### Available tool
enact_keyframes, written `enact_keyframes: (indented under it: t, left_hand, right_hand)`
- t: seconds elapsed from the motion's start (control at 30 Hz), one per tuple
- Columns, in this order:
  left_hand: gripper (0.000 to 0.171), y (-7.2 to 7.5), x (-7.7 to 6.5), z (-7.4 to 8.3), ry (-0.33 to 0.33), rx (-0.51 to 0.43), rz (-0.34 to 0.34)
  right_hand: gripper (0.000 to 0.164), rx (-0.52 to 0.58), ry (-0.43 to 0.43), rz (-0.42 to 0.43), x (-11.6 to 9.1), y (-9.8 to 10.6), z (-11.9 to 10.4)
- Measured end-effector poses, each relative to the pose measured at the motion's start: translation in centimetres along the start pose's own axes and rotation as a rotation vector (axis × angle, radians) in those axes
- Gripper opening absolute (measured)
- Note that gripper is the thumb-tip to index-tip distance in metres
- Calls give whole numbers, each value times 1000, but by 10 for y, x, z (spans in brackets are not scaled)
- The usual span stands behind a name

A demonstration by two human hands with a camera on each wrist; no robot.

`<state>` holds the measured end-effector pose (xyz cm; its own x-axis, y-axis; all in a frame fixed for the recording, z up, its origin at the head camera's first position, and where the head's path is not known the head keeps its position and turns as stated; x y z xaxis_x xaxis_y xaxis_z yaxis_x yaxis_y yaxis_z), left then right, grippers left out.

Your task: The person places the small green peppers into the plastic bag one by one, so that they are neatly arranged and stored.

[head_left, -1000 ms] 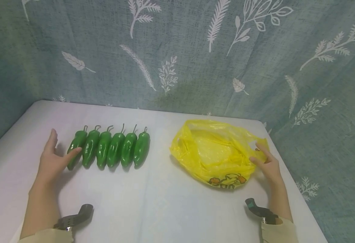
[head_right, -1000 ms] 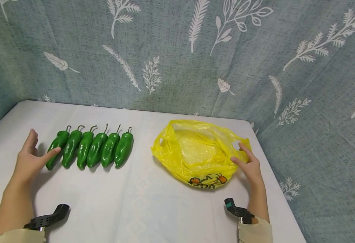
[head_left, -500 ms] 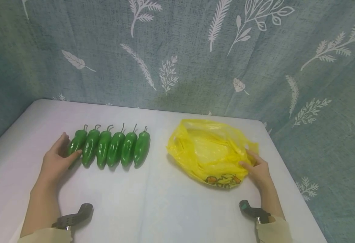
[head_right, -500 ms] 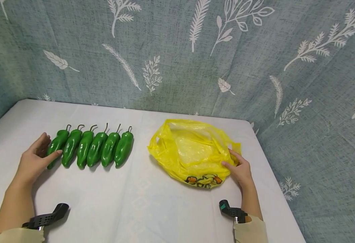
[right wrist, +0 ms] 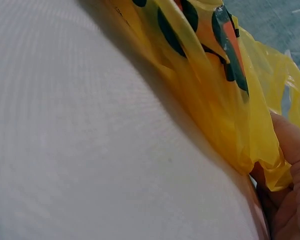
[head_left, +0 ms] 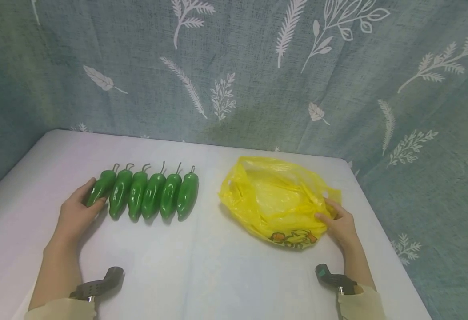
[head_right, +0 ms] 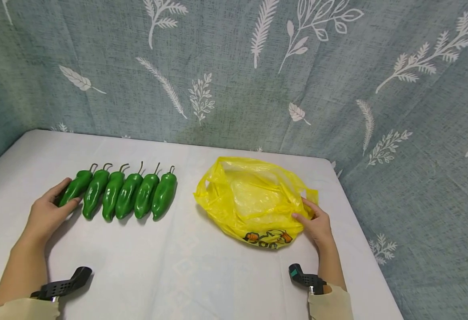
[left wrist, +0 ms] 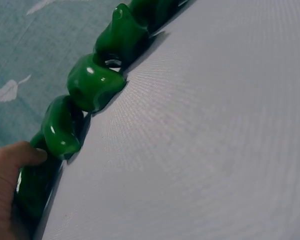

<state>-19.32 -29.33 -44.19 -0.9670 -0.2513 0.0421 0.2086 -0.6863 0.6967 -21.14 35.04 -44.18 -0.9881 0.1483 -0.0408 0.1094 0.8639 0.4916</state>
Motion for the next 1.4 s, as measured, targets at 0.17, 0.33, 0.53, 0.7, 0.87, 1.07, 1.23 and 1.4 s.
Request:
enact_keyframes:
  t: [0.17, 0.33, 0.53, 0.7, 0.87, 1.07, 1.23, 1.4]
  left_hand:
    - [70, -1, 2, 0, 33, 12, 4]
    - [69, -1, 0, 2, 60, 4, 35]
    - [67, 0, -2, 3, 80, -9, 75]
    - [63, 3, -3, 5, 84, -30, 135]
    - [62, 7, -5, 4, 116, -70, 186]
    - [66, 11, -5, 2, 146, -151, 172]
    - [72, 16, -3, 8, 130, -196, 137]
    - [72, 19, 0, 17, 88, -202, 115]
  right_hand:
    - [62, 2, -22, 5, -1, 1, -1]
    - [63, -15, -53, 14, 1, 1, 1]
    - [64, -6, -54, 17, 2, 1, 2]
    - [64, 7, -42, 15, 1, 1, 2]
    - [63, 14, -28, 14, 1, 0, 2]
    - [65, 10, -12, 6, 2, 0, 2]
    - [66, 2, 0, 13, 2, -1, 2]
    - [66, 5, 7, 15, 2, 0, 3]
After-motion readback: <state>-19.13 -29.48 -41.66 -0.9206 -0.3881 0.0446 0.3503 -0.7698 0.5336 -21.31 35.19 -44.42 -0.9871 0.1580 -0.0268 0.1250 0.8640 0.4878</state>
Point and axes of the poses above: each hand's wrist, its own x-axis towards the middle knuckle, its own y-axis out of the back of the hand, z = x × y, the point moved 4 cm from there along x, towards the middle knuckle, and after that the axes turned 2 degrees about -y, right-handed, at the moved point
